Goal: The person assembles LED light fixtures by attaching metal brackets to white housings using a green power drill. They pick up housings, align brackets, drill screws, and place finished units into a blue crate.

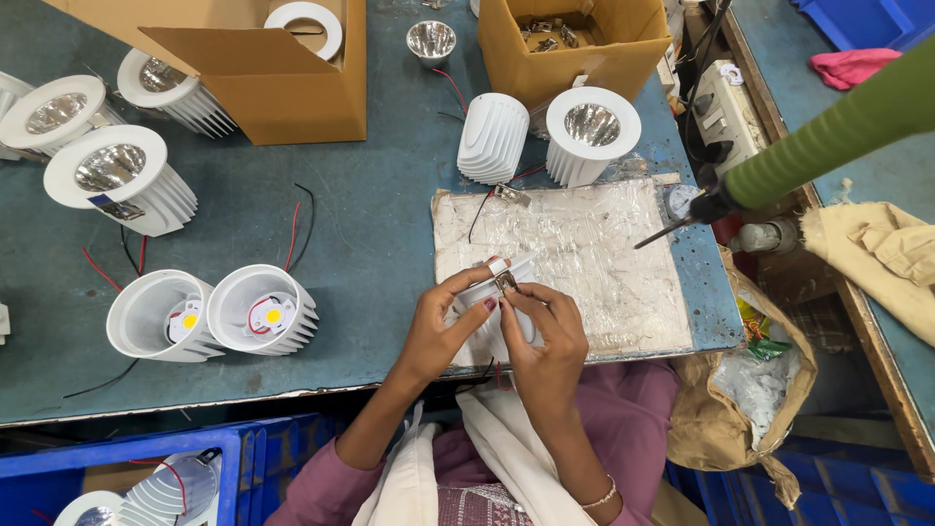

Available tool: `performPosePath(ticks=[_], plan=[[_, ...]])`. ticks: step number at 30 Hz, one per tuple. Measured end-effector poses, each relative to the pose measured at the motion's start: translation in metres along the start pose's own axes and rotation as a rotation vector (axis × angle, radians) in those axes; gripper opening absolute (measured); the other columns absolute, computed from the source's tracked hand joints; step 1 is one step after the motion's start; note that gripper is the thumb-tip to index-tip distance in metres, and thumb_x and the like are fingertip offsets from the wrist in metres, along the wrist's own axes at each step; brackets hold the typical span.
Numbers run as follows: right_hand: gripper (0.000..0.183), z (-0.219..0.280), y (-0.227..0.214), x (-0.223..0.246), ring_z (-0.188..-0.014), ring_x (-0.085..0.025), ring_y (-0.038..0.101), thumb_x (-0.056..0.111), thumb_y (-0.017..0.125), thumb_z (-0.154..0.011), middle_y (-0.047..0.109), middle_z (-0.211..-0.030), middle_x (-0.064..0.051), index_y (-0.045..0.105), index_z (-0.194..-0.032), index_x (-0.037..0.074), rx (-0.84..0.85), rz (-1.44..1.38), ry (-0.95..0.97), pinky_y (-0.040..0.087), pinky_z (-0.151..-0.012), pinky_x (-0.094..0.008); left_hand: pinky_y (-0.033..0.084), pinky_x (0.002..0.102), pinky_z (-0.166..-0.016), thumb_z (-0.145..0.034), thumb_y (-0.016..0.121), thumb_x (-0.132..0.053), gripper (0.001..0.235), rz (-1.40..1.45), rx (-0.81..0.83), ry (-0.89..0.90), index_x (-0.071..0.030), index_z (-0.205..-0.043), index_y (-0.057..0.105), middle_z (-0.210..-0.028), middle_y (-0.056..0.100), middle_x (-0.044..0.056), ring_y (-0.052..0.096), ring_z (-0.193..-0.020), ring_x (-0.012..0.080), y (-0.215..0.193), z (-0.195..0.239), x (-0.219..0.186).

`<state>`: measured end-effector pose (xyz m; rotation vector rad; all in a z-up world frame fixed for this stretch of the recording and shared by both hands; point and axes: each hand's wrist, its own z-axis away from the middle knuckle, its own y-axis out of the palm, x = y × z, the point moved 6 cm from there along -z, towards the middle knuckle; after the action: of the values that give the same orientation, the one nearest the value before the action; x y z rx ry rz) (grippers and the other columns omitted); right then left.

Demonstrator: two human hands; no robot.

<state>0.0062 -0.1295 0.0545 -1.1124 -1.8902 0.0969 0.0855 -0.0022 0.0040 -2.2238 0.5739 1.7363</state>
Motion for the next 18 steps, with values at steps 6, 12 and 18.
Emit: performPosePath(ticks=[6, 12, 18], plan=[[0.017, -0.001, 0.000, 0.000, -0.095, -0.025, 0.069, 0.004, 0.080, -0.083, 0.072, -0.104, -0.008, 0.077, -0.100, 0.004, 0.038, 0.027, 0.000, 0.055, -0.081, -0.036, 0.054, 0.025, -0.091, -0.098, 0.067, -0.019, 0.028, 0.023, -0.184, -0.126, 0.003, -0.113, 0.076, -0.106, 0.080, 0.007, 0.067, -0.098, 0.0080, 0.003, -0.008, 0.010], [0.015, -0.006, -0.004, -0.001, -0.095, -0.025, 0.069, 0.006, 0.079, -0.084, 0.071, -0.103, -0.007, 0.077, -0.099, 0.005, 0.074, 0.035, 0.048, 0.054, -0.080, -0.036, 0.054, 0.022, -0.075, -0.094, 0.072, -0.017, 0.023, -0.075, -0.198, -0.129, 0.003, -0.102, 0.079, -0.089, 0.079, 0.003, 0.067, -0.083, 0.0046, 0.005, -0.014, 0.007], [0.015, -0.010, -0.004, 0.003, -0.097, -0.025, 0.068, 0.006, 0.079, -0.083, 0.071, -0.103, -0.008, 0.077, -0.098, 0.005, 0.104, 0.005, 0.051, 0.053, -0.081, -0.036, 0.054, 0.020, -0.073, -0.093, 0.073, -0.013, 0.019, -0.012, -0.229, -0.133, 0.003, -0.099, 0.080, -0.085, 0.078, 0.003, 0.067, -0.081, 0.0030, 0.002, -0.018, 0.017]])
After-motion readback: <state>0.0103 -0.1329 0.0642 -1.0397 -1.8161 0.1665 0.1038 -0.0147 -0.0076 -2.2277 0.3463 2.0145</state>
